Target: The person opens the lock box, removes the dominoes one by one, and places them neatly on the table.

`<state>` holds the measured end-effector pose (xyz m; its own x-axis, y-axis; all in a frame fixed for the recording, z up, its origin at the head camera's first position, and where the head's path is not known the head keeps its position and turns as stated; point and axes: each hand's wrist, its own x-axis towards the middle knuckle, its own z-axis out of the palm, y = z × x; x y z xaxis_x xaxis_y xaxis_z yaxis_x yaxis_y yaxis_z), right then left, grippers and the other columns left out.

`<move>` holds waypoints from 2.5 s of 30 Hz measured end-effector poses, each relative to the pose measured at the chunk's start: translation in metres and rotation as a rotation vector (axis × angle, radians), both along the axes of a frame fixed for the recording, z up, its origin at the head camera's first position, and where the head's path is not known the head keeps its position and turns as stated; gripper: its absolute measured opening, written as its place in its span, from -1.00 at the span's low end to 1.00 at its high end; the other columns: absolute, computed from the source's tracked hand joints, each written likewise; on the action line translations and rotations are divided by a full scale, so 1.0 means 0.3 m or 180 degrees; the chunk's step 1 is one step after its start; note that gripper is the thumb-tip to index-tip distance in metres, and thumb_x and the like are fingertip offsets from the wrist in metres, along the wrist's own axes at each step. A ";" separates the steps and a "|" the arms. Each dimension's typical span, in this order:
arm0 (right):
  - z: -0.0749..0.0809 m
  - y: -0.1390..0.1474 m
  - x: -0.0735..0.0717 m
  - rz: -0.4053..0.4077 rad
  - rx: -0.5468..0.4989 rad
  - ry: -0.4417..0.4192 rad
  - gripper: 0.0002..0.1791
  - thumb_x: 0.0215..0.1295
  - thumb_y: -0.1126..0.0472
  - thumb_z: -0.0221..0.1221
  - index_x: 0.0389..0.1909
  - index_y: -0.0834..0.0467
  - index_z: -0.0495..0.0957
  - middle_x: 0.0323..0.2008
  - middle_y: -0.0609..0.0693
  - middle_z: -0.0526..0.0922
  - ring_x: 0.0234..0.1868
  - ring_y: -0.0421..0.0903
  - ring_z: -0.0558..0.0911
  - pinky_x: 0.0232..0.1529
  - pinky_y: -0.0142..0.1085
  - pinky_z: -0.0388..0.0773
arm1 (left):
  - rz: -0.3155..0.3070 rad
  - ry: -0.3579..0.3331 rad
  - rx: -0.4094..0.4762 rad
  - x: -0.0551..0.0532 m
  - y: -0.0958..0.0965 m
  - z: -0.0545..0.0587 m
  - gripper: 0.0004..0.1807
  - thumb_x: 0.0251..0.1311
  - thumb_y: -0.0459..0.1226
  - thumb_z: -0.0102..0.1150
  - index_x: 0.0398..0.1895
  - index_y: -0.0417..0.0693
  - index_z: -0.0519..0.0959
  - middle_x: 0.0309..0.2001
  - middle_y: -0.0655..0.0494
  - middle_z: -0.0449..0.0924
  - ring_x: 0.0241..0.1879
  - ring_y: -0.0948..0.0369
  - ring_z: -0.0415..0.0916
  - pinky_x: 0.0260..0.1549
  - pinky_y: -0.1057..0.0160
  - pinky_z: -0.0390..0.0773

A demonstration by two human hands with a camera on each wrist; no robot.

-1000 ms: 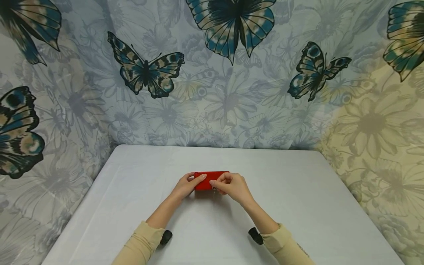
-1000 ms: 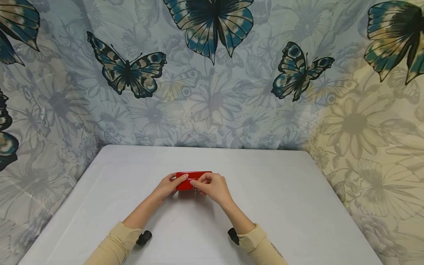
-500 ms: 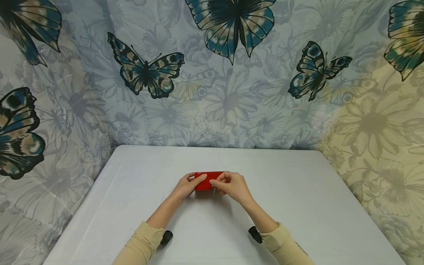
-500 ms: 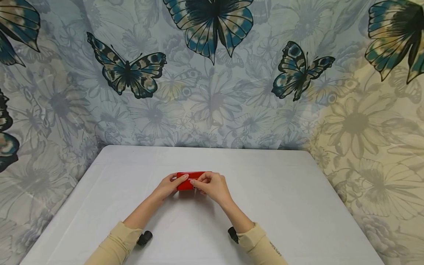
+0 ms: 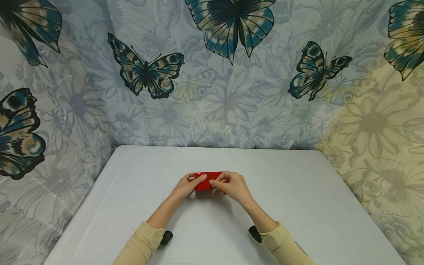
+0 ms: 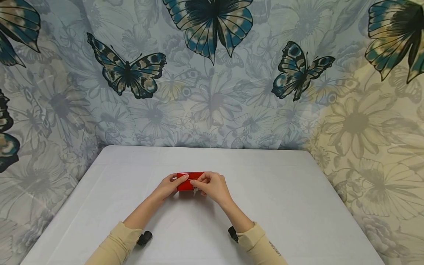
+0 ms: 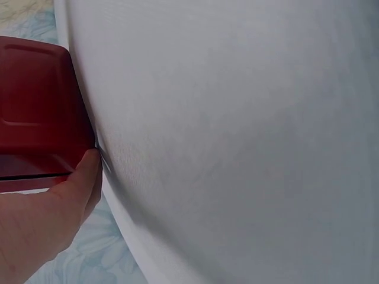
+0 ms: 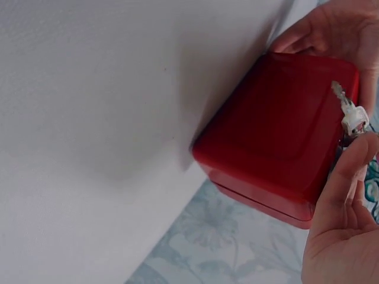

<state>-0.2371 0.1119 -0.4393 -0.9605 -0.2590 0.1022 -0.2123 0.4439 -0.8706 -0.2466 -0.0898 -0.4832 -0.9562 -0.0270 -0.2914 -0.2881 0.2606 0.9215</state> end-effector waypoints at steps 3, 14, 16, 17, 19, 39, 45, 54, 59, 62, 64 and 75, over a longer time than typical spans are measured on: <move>0.000 0.000 0.000 0.0014 0.0010 0.0031 -0.73 0.12 0.02 0.41 -0.49 0.13 0.62 -0.59 0.14 0.65 -0.67 -0.12 0.59 -0.56 -0.29 0.62 | 0.0004 -0.0008 -0.0005 0.000 0.000 0.002 0.08 -0.01 0.35 0.23 0.40 -0.23 0.26 0.28 -0.25 0.37 0.20 -0.12 0.39 0.17 -0.17 0.40; -0.019 0.008 0.013 0.0164 0.0125 0.0622 -0.78 0.13 0.05 0.41 -0.35 0.08 0.61 -0.55 -0.06 0.64 -0.60 -0.17 0.57 -0.55 -0.37 0.60 | -0.0012 -0.0030 0.0008 0.003 0.000 -0.004 0.13 -0.08 0.39 0.24 0.40 -0.21 0.25 0.30 -0.24 0.36 0.21 -0.11 0.39 0.15 -0.14 0.43; -0.024 0.016 0.020 0.0273 0.0177 0.0872 -0.75 0.12 0.09 0.42 -0.25 0.08 0.62 -0.48 -0.12 0.62 -0.56 -0.22 0.55 -0.51 -0.38 0.59 | -0.0015 -0.0015 0.0029 0.007 0.002 -0.003 0.13 -0.07 0.38 0.25 0.39 -0.23 0.25 0.29 -0.24 0.37 0.20 -0.11 0.39 0.15 -0.13 0.43; -0.027 0.019 0.023 0.0331 0.0230 0.1014 -0.73 0.11 0.11 0.43 -0.20 0.09 0.63 -0.43 -0.14 0.62 -0.52 -0.23 0.55 -0.48 -0.39 0.59 | -0.0017 -0.0009 0.0043 0.009 0.002 -0.003 0.12 -0.06 0.37 0.25 0.39 -0.24 0.25 0.29 -0.25 0.37 0.20 -0.10 0.40 0.15 -0.13 0.43; -0.029 0.027 0.031 0.0437 0.0390 0.1289 -0.67 0.10 0.15 0.43 -0.11 0.10 0.63 -0.35 -0.12 0.61 -0.47 -0.21 0.54 -0.44 -0.41 0.57 | -0.0028 0.0007 0.0061 0.010 0.003 -0.003 0.11 -0.05 0.36 0.26 0.39 -0.25 0.25 0.28 -0.26 0.37 0.19 -0.10 0.41 0.15 -0.11 0.45; -0.036 0.038 0.044 0.0405 0.0716 0.1711 -0.75 0.09 0.18 0.44 -0.21 0.06 0.63 -0.35 -0.15 0.60 -0.39 -0.21 0.52 -0.38 -0.44 0.54 | 0.0029 0.0014 0.0109 0.009 -0.002 -0.011 0.09 -0.03 0.32 0.28 0.39 -0.25 0.25 0.29 -0.26 0.37 0.21 -0.11 0.40 0.15 -0.11 0.45; -0.037 0.036 0.047 0.0319 0.0671 0.1660 -0.76 0.08 0.18 0.45 -0.26 0.05 0.62 -0.37 -0.17 0.60 -0.40 -0.20 0.53 -0.39 -0.44 0.53 | -0.0006 0.0033 0.0115 0.007 0.002 -0.010 0.12 -0.04 0.34 0.27 0.39 -0.27 0.24 0.29 -0.28 0.36 0.21 -0.13 0.39 0.14 -0.12 0.45; -0.038 0.029 0.048 0.0227 0.0571 0.1543 -0.83 0.08 0.19 0.44 -0.37 0.00 0.62 -0.47 -0.22 0.56 -0.46 -0.13 0.52 -0.46 -0.44 0.47 | -0.0001 -0.0002 0.0086 0.007 0.002 -0.013 0.14 -0.07 0.36 0.27 0.39 -0.26 0.24 0.30 -0.28 0.34 0.21 -0.13 0.38 0.15 -0.14 0.44; -0.042 0.032 0.046 0.0252 0.0509 0.1536 -0.81 0.08 0.17 0.45 -0.33 0.02 0.63 -0.45 -0.16 0.58 -0.45 -0.06 0.53 -0.47 -0.44 0.46 | 0.0000 -0.0006 0.0079 0.003 0.000 -0.015 0.15 -0.09 0.38 0.27 0.39 -0.25 0.24 0.30 -0.27 0.35 0.21 -0.13 0.38 0.16 -0.15 0.42; -0.045 0.038 0.046 0.0236 0.0409 0.1624 -0.77 0.07 0.17 0.45 -0.27 0.07 0.63 -0.42 -0.11 0.59 -0.44 -0.07 0.53 -0.48 -0.41 0.47 | -0.0008 -0.0006 0.0098 0.002 -0.002 -0.014 0.15 -0.11 0.38 0.28 0.40 -0.24 0.25 0.30 -0.26 0.35 0.21 -0.13 0.38 0.16 -0.15 0.42; -0.047 0.045 0.046 0.0178 0.0317 0.1665 -0.75 0.09 0.19 0.44 -0.21 0.10 0.63 -0.36 -0.08 0.61 -0.41 -0.11 0.53 -0.46 -0.41 0.54 | -0.0016 -0.0003 0.0108 0.003 -0.003 -0.012 0.15 -0.10 0.38 0.29 0.39 -0.23 0.25 0.30 -0.27 0.35 0.21 -0.12 0.38 0.16 -0.15 0.42; -0.067 0.100 0.037 -0.0419 -0.0104 0.0493 -0.50 0.28 0.16 0.29 0.23 0.13 0.47 0.14 0.03 0.49 0.01 0.04 0.47 -0.04 -0.26 0.60 | -0.0091 -0.0032 0.0106 0.010 -0.012 0.003 0.07 -0.02 0.31 0.29 0.41 -0.19 0.24 0.32 -0.24 0.31 0.24 -0.10 0.34 0.18 -0.11 0.42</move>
